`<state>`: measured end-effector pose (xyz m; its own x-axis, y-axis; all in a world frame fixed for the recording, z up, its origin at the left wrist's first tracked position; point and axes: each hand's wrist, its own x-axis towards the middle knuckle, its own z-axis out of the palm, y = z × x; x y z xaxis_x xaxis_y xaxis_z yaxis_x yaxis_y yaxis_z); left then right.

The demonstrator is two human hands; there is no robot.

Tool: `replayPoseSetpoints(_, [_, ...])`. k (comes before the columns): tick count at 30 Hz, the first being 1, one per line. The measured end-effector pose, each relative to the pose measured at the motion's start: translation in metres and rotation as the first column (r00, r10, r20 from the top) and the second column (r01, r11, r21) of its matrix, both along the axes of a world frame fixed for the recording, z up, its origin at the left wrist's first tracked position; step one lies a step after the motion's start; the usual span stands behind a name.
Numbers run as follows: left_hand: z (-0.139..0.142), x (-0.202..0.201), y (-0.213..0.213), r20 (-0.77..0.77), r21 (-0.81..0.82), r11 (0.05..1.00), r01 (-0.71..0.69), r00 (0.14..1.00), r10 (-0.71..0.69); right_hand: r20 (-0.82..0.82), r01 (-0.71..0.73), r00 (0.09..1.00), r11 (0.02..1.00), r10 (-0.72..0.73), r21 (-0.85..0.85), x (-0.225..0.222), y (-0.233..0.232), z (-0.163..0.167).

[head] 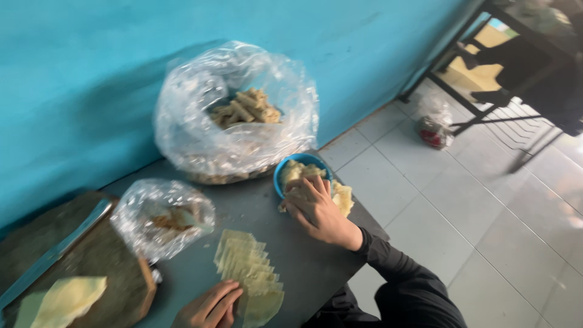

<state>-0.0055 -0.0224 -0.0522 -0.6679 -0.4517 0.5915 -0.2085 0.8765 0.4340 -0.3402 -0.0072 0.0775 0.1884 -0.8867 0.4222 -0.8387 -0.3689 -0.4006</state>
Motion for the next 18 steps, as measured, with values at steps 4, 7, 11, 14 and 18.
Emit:
replayPoseSetpoints(4, [0.033, 0.006, 0.001, 0.058, -0.014, 1.0, 0.016, 0.998, -0.015, 0.011, -0.168, 0.986, 0.986, 0.168, 0.002, 0.017, 0.003, 0.003])
replayPoseSetpoints(7, [0.054, 0.006, 0.008, 0.145, 0.043, 0.995, -0.093, 0.986, 0.086, 0.069, -0.305, 0.951, 0.949, 0.3, 0.074, 0.03, 0.001, -0.002])
replayPoseSetpoints(11, [0.069, 0.004, 0.006, 0.122, 0.068, 0.987, -0.148, 0.983, 0.139, 0.122, -0.402, 0.914, 0.902, 0.386, 0.16, 0.046, -0.004, -0.02])
replayPoseSetpoints(14, [0.071, 0.006, 0.003, 0.157, 0.064, 0.991, -0.117, 0.982, 0.106, 0.153, -0.427, 0.902, 0.886, 0.404, 0.179, 0.055, -0.007, -0.036])
replayPoseSetpoints(18, [0.067, 0.008, 0.004, 0.189, 0.078, 0.992, -0.098, 0.979, 0.082, 0.15, -0.395, 0.917, 0.893, 0.37, 0.215, 0.062, -0.008, -0.051])
